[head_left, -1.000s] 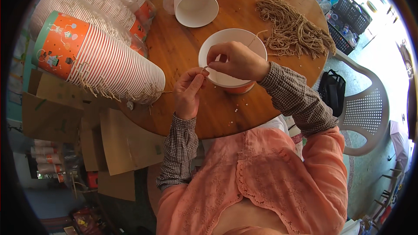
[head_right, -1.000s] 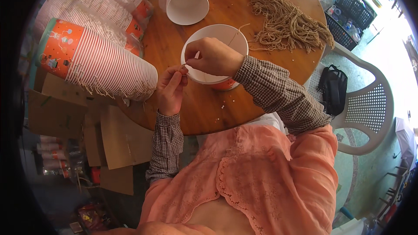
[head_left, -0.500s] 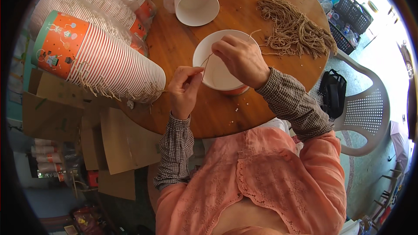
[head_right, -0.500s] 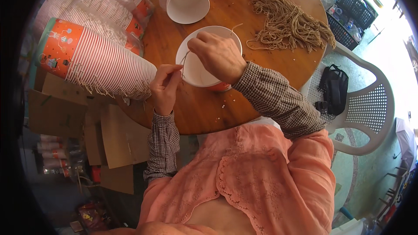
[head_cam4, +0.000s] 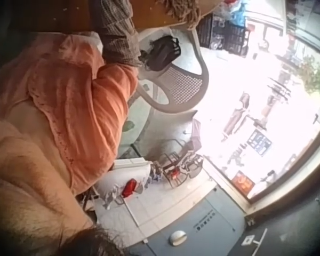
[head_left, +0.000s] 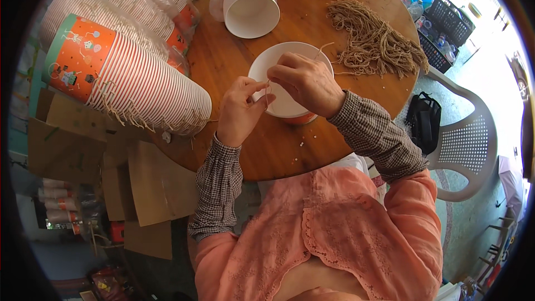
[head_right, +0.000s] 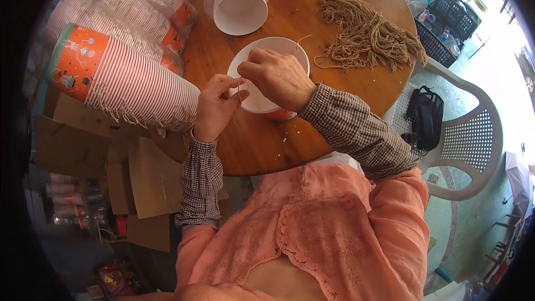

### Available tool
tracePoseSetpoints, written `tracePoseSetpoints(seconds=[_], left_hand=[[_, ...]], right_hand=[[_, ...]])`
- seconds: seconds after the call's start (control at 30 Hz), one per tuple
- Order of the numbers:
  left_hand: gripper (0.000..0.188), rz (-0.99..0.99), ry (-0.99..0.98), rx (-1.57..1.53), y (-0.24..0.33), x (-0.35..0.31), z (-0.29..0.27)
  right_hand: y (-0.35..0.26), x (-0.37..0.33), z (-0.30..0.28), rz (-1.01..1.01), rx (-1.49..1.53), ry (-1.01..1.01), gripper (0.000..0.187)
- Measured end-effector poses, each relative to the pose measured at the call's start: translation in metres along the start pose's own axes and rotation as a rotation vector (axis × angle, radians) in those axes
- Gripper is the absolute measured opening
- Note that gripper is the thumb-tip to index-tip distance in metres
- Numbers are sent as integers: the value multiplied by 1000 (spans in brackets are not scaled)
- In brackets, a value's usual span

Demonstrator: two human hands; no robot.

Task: Attaching rope handles to paper buckets for packaging.

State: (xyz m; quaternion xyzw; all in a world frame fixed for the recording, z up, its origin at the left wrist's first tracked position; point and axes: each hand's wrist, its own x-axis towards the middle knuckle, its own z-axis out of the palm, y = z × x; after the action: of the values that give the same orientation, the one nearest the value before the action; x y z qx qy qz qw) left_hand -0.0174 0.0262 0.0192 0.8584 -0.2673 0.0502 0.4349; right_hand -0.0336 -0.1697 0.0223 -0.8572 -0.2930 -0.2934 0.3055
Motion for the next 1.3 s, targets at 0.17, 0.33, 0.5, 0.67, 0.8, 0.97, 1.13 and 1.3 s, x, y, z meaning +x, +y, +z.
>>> tracePoseSetpoints(seconds=[0.17, 0.33, 0.5, 0.67, 0.8, 0.97, 1.13, 1.3], left_hand=[[12, 226, 33, 99, -6, 14, -1], [6, 23, -61, -48, 6, 13, -15], [10, -198, -119, -441, 2, 1, -28], [9, -375, -157, -771, 1, -7, -30], [14, -505, -239, -1530, -2, -9, -20], [20, -445, -164, -1552, 4, -14, -1], [23, -260, -31, -1261, 2, -21, 10], [18, -328, 0, -1355, 7, -21, 5]], right_hand=[[-3, 1, -3, 13, 30, -20, 7], [-1, -1, -7, 47, 272, 51, 8], [-13, -1, -11, 50, 312, 90, 14], [-20, 0, -13, 127, 349, 106, 21], [-24, -2, -14, -109, 35, 29, 37], [-33, -3, -17, -214, -72, -68, 52], [-30, 5, -25, -126, 47, -60, 45], [-35, 17, -41, -208, -8, -116, 30]])
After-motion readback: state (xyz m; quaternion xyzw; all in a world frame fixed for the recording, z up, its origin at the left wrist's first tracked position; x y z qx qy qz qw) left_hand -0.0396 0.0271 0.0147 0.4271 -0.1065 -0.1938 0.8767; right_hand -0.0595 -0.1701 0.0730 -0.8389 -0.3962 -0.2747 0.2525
